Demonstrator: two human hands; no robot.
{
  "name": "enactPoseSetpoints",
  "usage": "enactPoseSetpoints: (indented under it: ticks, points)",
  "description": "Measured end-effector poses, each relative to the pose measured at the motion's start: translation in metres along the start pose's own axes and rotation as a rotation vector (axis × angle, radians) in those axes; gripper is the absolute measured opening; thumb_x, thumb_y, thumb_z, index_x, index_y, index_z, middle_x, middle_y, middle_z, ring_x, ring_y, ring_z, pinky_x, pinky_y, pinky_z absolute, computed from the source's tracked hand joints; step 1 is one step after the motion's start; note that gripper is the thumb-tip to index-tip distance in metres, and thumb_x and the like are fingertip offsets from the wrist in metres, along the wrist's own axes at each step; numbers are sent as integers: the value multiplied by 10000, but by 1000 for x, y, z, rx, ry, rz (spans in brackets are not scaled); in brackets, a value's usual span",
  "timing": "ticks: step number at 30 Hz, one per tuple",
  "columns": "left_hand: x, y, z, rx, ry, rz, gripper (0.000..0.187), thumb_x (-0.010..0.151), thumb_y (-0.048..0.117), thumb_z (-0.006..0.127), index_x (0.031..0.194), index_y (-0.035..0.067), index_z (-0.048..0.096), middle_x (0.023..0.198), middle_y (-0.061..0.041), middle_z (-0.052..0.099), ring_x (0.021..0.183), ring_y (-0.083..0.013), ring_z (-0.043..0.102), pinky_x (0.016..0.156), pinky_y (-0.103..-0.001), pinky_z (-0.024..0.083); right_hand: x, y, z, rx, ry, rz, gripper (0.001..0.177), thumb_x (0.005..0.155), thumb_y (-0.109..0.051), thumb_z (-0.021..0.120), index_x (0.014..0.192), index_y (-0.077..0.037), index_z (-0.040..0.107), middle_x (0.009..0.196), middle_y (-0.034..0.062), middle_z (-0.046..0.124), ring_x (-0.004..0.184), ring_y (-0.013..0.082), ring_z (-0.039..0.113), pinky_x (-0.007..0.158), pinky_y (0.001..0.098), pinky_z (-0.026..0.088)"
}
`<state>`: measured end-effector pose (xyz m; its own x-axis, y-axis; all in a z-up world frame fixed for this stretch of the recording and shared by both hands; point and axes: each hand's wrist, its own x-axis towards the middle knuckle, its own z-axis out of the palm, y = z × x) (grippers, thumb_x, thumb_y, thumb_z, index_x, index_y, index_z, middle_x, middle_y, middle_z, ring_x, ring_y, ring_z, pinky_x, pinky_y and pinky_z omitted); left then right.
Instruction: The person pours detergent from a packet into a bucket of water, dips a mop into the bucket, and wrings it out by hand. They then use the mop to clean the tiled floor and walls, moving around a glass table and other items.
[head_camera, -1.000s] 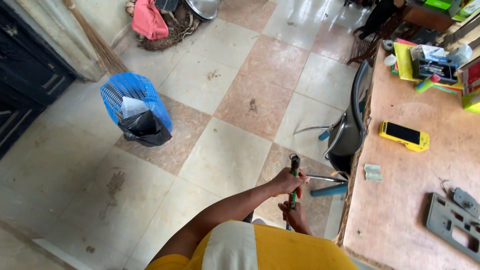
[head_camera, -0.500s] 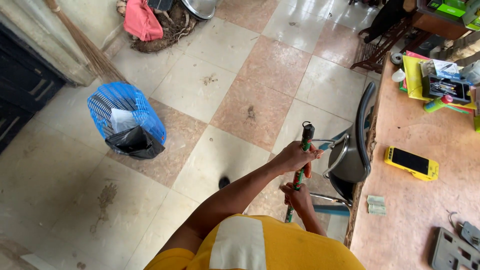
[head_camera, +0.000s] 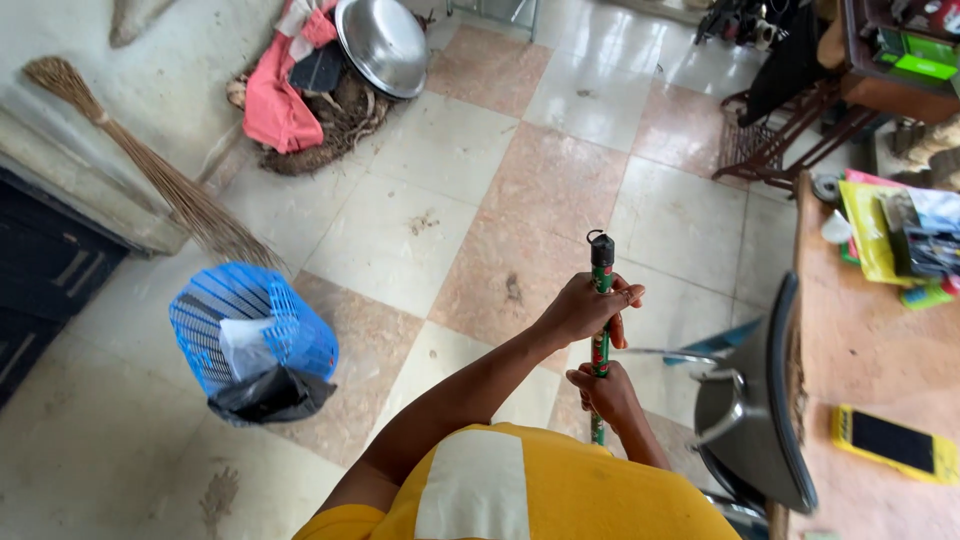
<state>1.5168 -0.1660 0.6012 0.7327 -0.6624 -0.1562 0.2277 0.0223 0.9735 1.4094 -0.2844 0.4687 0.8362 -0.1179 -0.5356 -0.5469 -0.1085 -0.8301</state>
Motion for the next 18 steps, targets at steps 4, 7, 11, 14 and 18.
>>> enactPoseSetpoints:
  ticks: [4, 7, 11, 14, 18]
  points:
    - [46, 10, -52, -49, -12, 34, 350, 992, 316, 642, 946, -31, 653, 636, -66, 676, 493, -209, 691, 456, -321, 515, 51, -46, 13, 20, -19, -5, 411, 885, -153, 719, 574, -12, 490, 499, 37, 445, 420, 167, 396, 450, 360, 336]
    - [71, 25, -76, -67, -21, 66, 338, 991, 304, 645, 951, -31, 653, 668, -57, 693, 498, -209, 695, 462, -314, 530, 75, -84, 14, -123, 40, -23, 404, 884, -171, 703, 560, -1, 533, 479, 62, 489, 416, 174, 425, 455, 357, 351]
    - [98, 54, -108, 28, -28, 81, 326, 988, 307, 640, 966, -17, 670, 611, -70, 685, 515, -184, 705, 472, -289, 502, 121, -109, 15, -153, 55, -63, 422, 882, -195, 711, 555, -5, 523, 480, 70, 496, 413, 174, 439, 454, 364, 357]
    - [122, 67, -130, 50, -5, 60, 311, 983, 299, 644, 961, -9, 674, 589, -75, 683, 524, -177, 707, 500, -288, 510, 148, -135, 16, -157, 47, -47, 426, 886, -201, 711, 559, -7, 521, 486, 68, 496, 417, 170, 437, 457, 361, 361]
    - [170, 71, -165, 14, 32, 46, 279, 978, 275, 654, 956, -3, 656, 590, -83, 680, 537, -186, 714, 528, -305, 522, 200, -167, 10, -230, 37, -50, 437, 891, -198, 708, 552, 4, 519, 480, 70, 512, 419, 168, 463, 460, 344, 384]
